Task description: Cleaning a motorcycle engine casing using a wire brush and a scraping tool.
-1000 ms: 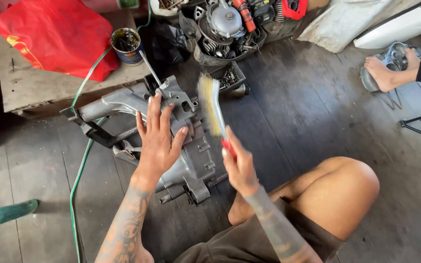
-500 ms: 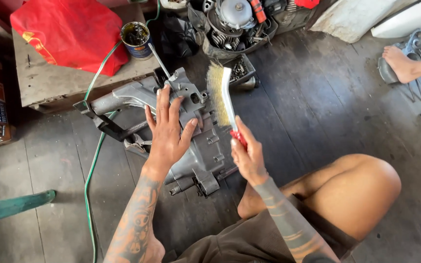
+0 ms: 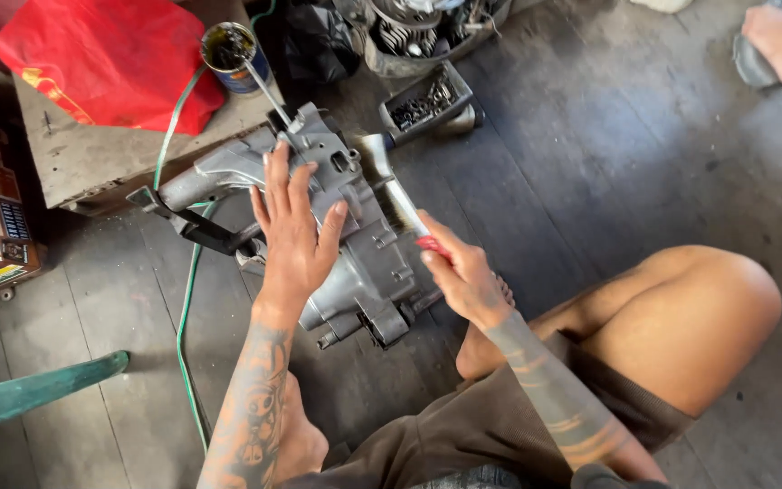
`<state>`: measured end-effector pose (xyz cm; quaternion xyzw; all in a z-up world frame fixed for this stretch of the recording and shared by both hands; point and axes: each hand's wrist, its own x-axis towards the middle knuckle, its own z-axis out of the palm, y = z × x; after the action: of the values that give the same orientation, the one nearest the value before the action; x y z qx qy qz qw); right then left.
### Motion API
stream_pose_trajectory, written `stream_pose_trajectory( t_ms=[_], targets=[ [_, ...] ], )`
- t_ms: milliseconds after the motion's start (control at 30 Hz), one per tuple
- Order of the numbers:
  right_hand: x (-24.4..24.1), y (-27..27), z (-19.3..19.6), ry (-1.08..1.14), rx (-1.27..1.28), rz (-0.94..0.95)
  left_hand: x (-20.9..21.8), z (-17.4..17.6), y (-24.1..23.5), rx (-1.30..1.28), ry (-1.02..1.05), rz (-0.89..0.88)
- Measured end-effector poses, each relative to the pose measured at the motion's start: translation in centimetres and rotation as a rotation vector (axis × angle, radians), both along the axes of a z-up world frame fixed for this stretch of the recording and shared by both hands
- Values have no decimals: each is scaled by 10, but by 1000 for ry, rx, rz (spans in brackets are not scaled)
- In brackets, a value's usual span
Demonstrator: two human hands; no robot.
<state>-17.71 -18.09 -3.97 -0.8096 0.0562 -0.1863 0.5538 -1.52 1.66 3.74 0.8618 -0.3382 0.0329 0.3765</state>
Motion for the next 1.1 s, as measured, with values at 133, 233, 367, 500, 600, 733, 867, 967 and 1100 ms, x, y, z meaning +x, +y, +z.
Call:
stream_pose_trajectory(
  t_ms=[133, 233, 367, 500, 600, 733, 867, 967, 1100],
  targets=[
    [-20, -5, 1, 89, -30, 47, -2, -3, -4, -22, 16, 7],
    [-44, -6, 25, 239, -343, -8, -2, -6, -10, -53, 17, 11],
    [-71, -22, 10, 226, -217, 59, -2, -4, -11, -30, 30, 31],
    [-30, -20, 10, 204, 515, -10, -5, 3, -14, -38, 61, 29],
    [4, -7, 9, 219, 500, -35, -7, 7, -14, 23, 86, 35],
    [-15, -7, 10, 187, 308, 61, -5, 8, -17, 45, 115, 59],
    [-68, -31, -3, 192, 108, 85, -6, 4, -22, 20, 68, 51],
    [-70, -43, 2, 268, 69, -42, -10, 1, -26, -74, 23, 49],
    [-30, -28, 15, 103, -3, -122, -10, -6, -21, 27, -22, 88]
  ],
)
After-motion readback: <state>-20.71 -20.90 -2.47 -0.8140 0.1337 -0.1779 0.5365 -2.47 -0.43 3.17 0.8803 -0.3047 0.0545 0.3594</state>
